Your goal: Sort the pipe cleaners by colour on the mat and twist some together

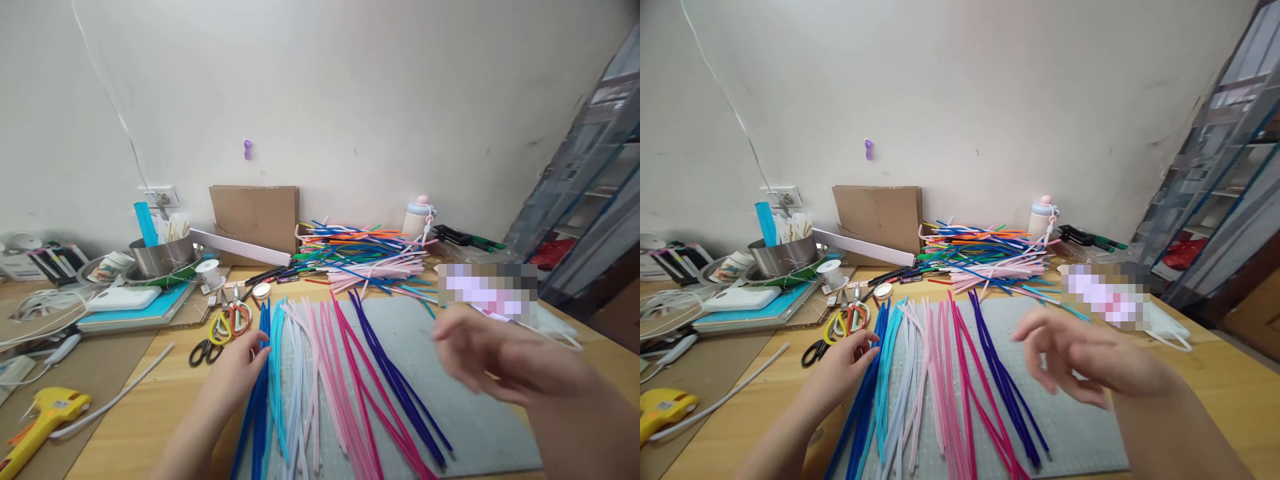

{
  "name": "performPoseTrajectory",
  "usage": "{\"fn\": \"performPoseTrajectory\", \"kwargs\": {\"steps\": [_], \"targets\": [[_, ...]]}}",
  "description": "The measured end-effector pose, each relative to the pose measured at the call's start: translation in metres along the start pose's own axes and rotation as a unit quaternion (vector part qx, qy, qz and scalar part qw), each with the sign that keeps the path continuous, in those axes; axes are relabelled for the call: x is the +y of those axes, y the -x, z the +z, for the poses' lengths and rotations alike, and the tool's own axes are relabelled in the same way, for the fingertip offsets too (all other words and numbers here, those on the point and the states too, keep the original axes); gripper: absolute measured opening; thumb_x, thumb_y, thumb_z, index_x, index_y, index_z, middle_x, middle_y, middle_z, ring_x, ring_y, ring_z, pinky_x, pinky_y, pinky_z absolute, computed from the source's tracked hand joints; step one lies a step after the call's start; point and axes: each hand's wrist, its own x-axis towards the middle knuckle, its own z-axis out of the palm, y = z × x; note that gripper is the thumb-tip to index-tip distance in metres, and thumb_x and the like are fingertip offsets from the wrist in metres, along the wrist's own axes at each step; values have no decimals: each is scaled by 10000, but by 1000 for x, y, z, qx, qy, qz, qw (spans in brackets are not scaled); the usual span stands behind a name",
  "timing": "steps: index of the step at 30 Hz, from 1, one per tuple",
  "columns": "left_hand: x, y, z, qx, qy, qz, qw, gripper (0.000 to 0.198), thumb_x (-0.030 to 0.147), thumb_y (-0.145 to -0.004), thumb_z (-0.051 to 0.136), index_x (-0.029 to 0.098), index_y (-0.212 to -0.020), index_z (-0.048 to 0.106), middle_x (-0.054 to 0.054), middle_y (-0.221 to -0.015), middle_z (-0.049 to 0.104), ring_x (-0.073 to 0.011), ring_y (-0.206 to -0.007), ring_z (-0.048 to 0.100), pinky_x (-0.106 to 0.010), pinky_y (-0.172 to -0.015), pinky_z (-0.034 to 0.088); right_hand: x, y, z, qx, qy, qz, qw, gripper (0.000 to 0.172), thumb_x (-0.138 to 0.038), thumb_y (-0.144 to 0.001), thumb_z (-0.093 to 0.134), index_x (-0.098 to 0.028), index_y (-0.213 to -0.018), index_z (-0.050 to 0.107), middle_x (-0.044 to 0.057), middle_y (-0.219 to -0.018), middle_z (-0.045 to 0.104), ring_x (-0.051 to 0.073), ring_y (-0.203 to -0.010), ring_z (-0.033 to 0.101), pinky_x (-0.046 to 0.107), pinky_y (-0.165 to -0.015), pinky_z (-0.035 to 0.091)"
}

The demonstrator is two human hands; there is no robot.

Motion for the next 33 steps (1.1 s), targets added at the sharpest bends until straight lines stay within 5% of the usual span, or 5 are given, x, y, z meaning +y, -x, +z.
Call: {"fn": "performPoseTrajectory", "kwargs": {"steps": [3, 8, 12, 21, 33], "targets": [[-9, -1, 5, -15, -51, -31, 998, 348, 293, -785, 507, 198, -1116, 557, -32, -842, 615, -199, -779, 583, -280, -695, 393, 10, -14, -10, -152, -71, -29, 985, 608, -582, -703, 639, -251, -1198, 519, 25, -749, 637, 41, -374, 481, 140, -352, 310], [-9, -1, 6, -33, -59, -19, 998, 398, 309, -762, 539, 183, -1138, 551, -57, -908, 599, -219, -852, 578, -317, -768, 414, 44, -50, -27, 282, -109, 22, 953, 344, -413, -779, 629, -205, -1038, 540, -25, -701, 556, 35, -395, 454, 151, -361, 274], [1, 1, 4, -13, -26, 31, 999, 317, 320, -791, 517, 202, -1077, 585, -52, -923, 601, -219, -878, 579, -335, -794, 436, 71, -69, -36, 375, -154, 64, 912, 296, -361, -748, 639, -190, -963, 527, -45, -677, 505, 38, -429, 429, 156, -375, 256], [7, -6, 29, 26, -42, 157, 986, 290, 199, -882, 386, 233, -1046, 623, -63, -1137, 612, -228, -1074, 533, -415, -932, 388, 57, -104, 13, 225, 145, 62, 962, 168, -259, -819, 480, -186, -932, 581, 2, -750, 580, 121, -618, 546, 237, -532, 427], [37, 5, 32, -81, -87, 207, 971, 285, 257, -871, 481, 330, -1127, 583, -2, -1234, 588, -218, -1201, 449, -466, -1035, 217, 51, -175, 34, 16, 542, -129, 830, 267, -200, -876, 472, -228, -1099, 614, 59, -1182, 610, 202, -1092, 522, 376, -929, 334]]}}
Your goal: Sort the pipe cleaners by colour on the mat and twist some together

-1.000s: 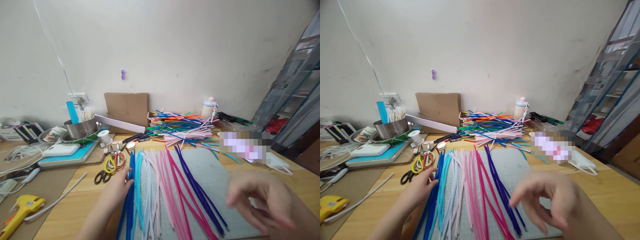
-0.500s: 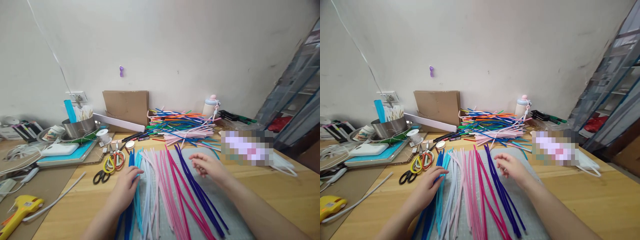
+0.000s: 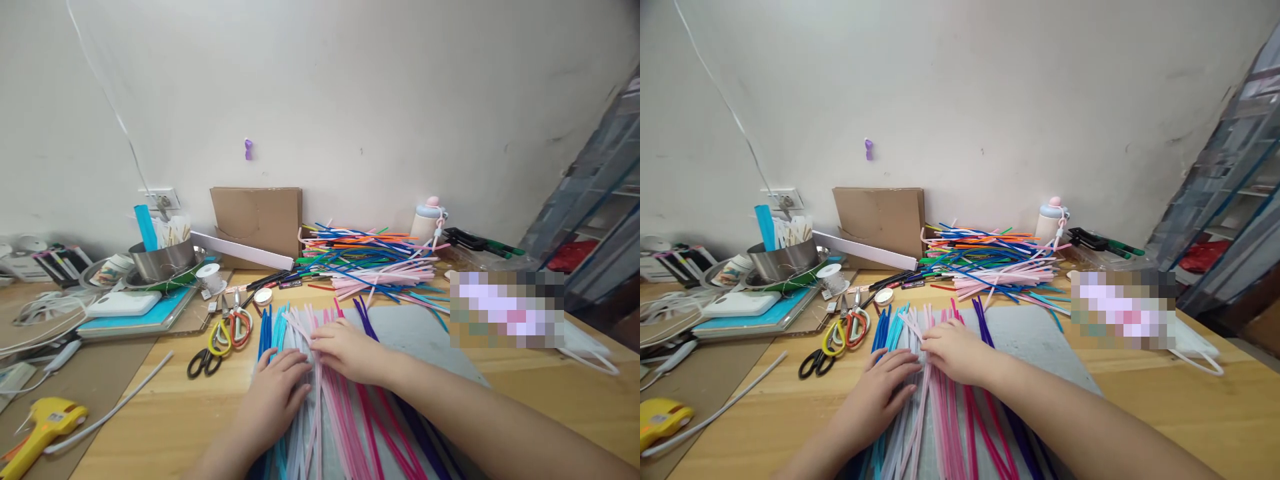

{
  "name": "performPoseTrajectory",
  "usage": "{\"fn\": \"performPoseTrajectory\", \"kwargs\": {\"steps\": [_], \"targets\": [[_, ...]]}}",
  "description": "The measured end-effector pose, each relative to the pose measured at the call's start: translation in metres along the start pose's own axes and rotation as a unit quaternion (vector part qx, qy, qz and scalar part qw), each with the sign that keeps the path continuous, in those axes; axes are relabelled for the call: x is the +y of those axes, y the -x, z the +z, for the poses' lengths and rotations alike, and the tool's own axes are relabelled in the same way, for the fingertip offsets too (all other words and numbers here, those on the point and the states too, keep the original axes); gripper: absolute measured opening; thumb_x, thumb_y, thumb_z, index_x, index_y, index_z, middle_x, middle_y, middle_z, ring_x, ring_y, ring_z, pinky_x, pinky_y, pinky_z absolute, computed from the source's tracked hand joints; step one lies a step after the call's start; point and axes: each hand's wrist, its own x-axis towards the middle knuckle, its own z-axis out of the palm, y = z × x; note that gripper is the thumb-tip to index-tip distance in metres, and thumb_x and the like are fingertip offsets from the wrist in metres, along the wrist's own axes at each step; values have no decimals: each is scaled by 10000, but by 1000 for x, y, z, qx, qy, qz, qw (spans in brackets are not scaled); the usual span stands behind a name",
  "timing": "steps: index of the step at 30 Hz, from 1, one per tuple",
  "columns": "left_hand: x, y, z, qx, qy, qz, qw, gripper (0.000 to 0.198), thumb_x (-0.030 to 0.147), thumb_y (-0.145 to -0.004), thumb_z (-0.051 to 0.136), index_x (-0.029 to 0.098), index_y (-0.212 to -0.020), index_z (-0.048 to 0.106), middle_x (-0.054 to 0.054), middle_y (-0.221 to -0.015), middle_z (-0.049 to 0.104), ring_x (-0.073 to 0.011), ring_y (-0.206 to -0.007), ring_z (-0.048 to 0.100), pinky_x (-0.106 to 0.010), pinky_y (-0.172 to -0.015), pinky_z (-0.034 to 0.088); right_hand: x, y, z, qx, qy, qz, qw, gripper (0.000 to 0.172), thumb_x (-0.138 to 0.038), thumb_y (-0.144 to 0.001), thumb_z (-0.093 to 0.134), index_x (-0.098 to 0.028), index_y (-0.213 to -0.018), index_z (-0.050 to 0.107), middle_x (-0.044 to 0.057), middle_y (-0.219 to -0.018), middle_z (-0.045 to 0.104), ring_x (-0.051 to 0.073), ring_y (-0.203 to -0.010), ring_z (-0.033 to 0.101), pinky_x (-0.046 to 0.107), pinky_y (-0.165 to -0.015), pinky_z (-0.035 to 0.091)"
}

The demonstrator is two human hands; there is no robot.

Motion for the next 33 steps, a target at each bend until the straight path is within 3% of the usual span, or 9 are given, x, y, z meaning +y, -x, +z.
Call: {"fn": "performPoseTrajectory", "kwargs": {"steps": [4, 7, 19, 24, 26, 29, 33], "targets": [[-3, -1, 2, 0, 12, -17, 1000, 268, 250, -843, 528, 322, -1092, 596, 2, -1218, 588, -211, -1187, 455, -457, -1045, 197, 2, -5, 10, -40, -9, -35, 999, 342, -174, -898, 398, -255, -1183, 568, 51, -1309, 530, 187, -1201, 463, 411, -1012, 265], [-4, 0, 2, -1, 19, -29, 999, 255, 238, -831, 539, 311, -1065, 607, -5, -1197, 593, -214, -1179, 458, -457, -1034, 213, 6, -4, 17, -54, -6, -24, 998, 334, -208, -918, 378, -254, -1191, 567, 49, -1341, 503, 178, -1244, 432, 423, -1065, 201], [-7, 0, 6, 0, 7, -27, 1000, 272, 243, -845, 502, 305, -1089, 605, -31, -1227, 580, -226, -1186, 462, -486, -1040, 207, 18, 18, 14, -65, 7, 20, 998, 312, -228, -912, 404, -267, -1166, 581, 58, -1312, 520, 186, -1195, 484, 478, -1094, 140], [9, 2, -4, -15, 18, 11, 1000, 310, 233, -874, 440, 299, -1136, 594, -37, -1254, 576, -228, -1200, 449, -489, -1063, 173, 17, 20, 9, -43, 1, 32, 999, 345, -276, -924, 384, -277, -1228, 546, 70, -1364, 472, 207, -1250, 423, 507, -1079, 152], [20, 3, -6, -28, 34, 8, 999, 311, 233, -872, 437, 293, -1133, 595, -36, -1196, 610, -224, -1144, 492, -461, -1044, 227, 18, 16, 7, -19, 5, 31, 999, 343, -278, -922, 389, -279, -1222, 555, 69, -1361, 477, 216, -1260, 406, 516, -1072, 159], [34, 1, -6, -42, 62, -52, 996, 316, 248, -846, 464, 258, -1138, 586, -54, -1110, 639, -227, -1042, 550, -379, -925, 376, 26, 2, 7, -1, 2, 37, 999, 351, -241, -919, 376, -257, -1207, 575, 79, -1348, 492, 231, -1261, 407, 520, -1059, 191], [52, -6, 2, -58, 35, -123, 990, 282, 246, -814, 479, 215, -1077, 578, -81, -1007, 645, -235, -944, 588, -332, -793, 431, 45, -21, 13, -34, -17, 19, 999, 371, -195, -893, 401, -246, -1215, 578, 58, -1376, 458, 212, -1280, 398, 459, -1072, 235]]}}
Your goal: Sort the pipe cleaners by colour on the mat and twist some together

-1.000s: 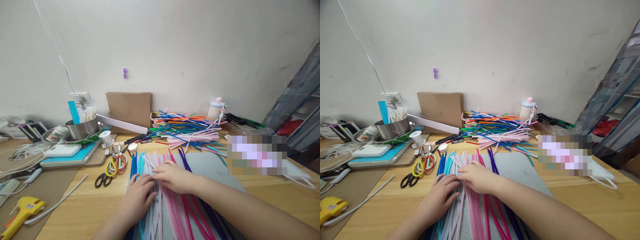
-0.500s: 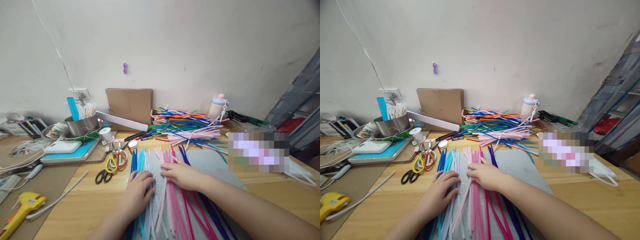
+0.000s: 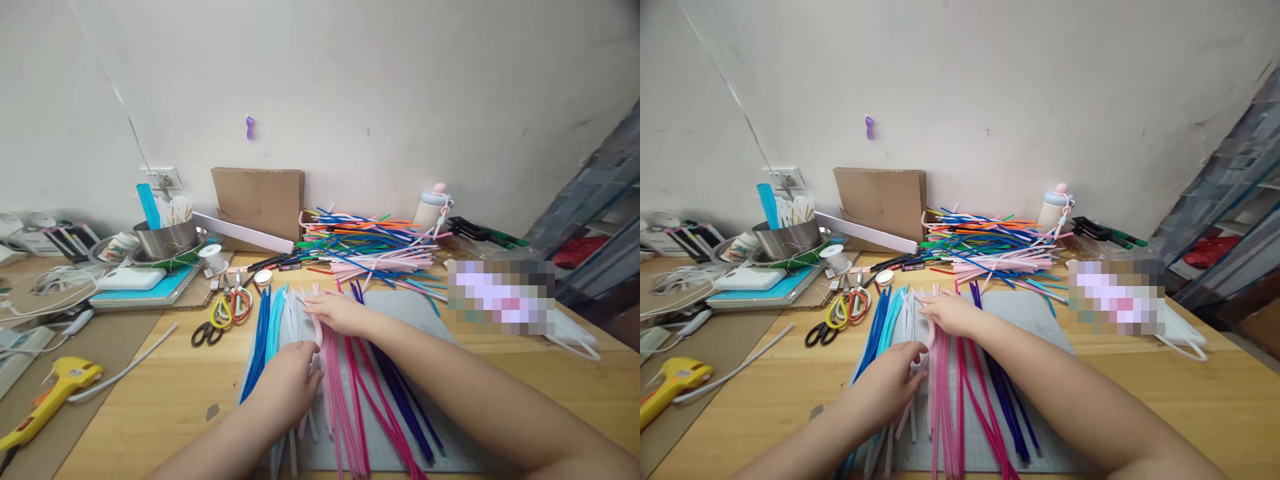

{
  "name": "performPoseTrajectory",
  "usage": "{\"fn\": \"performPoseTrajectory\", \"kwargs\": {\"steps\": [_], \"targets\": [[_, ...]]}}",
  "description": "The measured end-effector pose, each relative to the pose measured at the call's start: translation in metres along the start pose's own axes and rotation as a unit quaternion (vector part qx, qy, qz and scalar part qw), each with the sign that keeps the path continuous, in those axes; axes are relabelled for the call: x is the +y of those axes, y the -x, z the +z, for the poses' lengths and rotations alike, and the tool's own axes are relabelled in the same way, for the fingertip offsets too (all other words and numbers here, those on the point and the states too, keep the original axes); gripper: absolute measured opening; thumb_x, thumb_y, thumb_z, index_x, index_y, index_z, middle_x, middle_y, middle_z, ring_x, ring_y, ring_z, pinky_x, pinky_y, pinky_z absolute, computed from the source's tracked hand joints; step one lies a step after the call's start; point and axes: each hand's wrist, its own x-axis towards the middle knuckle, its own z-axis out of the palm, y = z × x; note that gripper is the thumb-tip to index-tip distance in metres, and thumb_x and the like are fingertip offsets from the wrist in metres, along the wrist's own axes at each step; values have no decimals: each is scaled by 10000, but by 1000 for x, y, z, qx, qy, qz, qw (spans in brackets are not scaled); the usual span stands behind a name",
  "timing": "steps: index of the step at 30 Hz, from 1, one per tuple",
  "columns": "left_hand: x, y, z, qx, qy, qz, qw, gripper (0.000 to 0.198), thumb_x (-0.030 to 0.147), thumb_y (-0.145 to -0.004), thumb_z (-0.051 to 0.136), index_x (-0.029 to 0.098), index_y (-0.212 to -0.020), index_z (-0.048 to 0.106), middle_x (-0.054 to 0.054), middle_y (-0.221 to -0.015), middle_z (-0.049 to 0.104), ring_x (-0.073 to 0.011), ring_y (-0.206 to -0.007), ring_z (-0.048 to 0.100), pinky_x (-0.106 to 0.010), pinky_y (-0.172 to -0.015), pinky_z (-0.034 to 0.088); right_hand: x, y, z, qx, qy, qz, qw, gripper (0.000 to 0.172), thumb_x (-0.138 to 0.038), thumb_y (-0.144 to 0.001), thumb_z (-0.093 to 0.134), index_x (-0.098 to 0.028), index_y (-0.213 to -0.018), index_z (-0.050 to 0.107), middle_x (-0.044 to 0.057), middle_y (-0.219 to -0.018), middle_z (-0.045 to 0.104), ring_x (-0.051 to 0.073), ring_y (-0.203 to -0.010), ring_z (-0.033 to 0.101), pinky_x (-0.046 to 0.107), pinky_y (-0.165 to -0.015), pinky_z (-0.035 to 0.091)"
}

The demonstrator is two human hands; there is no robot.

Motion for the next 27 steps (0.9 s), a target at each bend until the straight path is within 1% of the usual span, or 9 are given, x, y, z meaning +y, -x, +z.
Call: {"fn": "performPoseTrajectory", "kwargs": {"steps": [4, 6, 9, 11, 13, 17, 19, 23, 27], "targets": [[15, -3, 10, 0, -89, -14, 996, 196, 242, -826, 435, 195, -953, 576, -94, -928, 635, -252, -899, 590, -342, -736, 429, 15, -15, 6, -32, -19, -26, 999, 377, -182, -874, 430, -239, -1212, 587, 19, -1414, 398, 156, -1294, 379, 306, -1085, 257], [18, -4, 14, -3, -99, -14, 995, 189, 221, -826, 424, 186, -933, 576, -100, -936, 629, -256, -902, 586, -349, -738, 433, 18, -18, 10, -39, -25, -27, 999, 387, -189, -880, 419, -216, -1236, 568, 28, -1420, 385, 150, -1304, 361, 282, -1091, 242], [19, -5, 19, -2, -98, -22, 995, 220, 163, -834, 385, 172, -945, 575, -113, -957, 626, -257, -895, 590, -360, -736, 443, 17, -16, 14, -46, -30, -21, 998, 399, -244, -894, 413, -167, -1262, 545, 76, -1418, 382, 165, -1300, 369, 276, -1083, 257], [19, -5, 22, -2, -98, -30, 995, 244, 128, -835, 368, 159, -960, 576, -125, -963, 627, -261, -891, 598, -367, -734, 450, 14, -12, 17, -47, -27, -9, 998, 411, -268, -901, 397, -144, -1266, 541, 106, -1424, 368, 185, -1301, 369, 295, -1074, 277], [20, -5, 25, -8, -97, -36, 995, 237, 115, -829, 383, 146, -959, 579, -134, -953, 633, -265, -881, 608, -367, -725, 459, 11, -7, 20, -42, -19, 9, 999, 431, -274, -907, 376, -149, -1299, 503, 111, -1447, 329, 207, -1317, 343, 349, -1076, 275], [27, -3, 29, -31, -101, -43, 993, 213, 82, -804, 430, 123, -932, 595, -144, -912, 649, -267, -840, 633, -355, -702, 477, 9, 1, 25, -26, 1, 39, 999, 485, -290, -909, 357, -185, -1382, 375, 90, -1481, 265, 229, -1350, 272, 475, -1084, 216], [33, -1, 30, -47, -110, -42, 992, 249, 37, -777, 431, 114, -933, 610, -151, -908, 659, -269, -838, 643, -351, -710, 484, 9, 3, 28, -20, 8, 50, 999, 500, -300, -913, 344, -179, -1398, 342, 94, -1488, 244, 241, -1357, 249, 516, -1083, 180], [49, 2, 32, -80, -136, -35, 987, 362, -43, -733, 375, 70, -965, 629, -198, -935, 659, -300, -869, 646, -392, -735, 502, 11, 4, 34, -15, 12, 66, 998, 513, -316, -919, 322, -182, -1414, 308, 87, -1498, 214, 244, -1368, 216, 528, -1089, 133], [62, 7, 39, -104, -153, -17, 983, 383, -42, -756, 350, 56, -997, 631, -216, -933, 659, -315, -874, 646, -419, -720, 517, 12, 4, 37, -17, 15, 70, 997, 515, -322, -928, 287, -174, -1422, 289, 70, -1504, 199, 226, -1379, 182, 504, -1103, 104]]}}
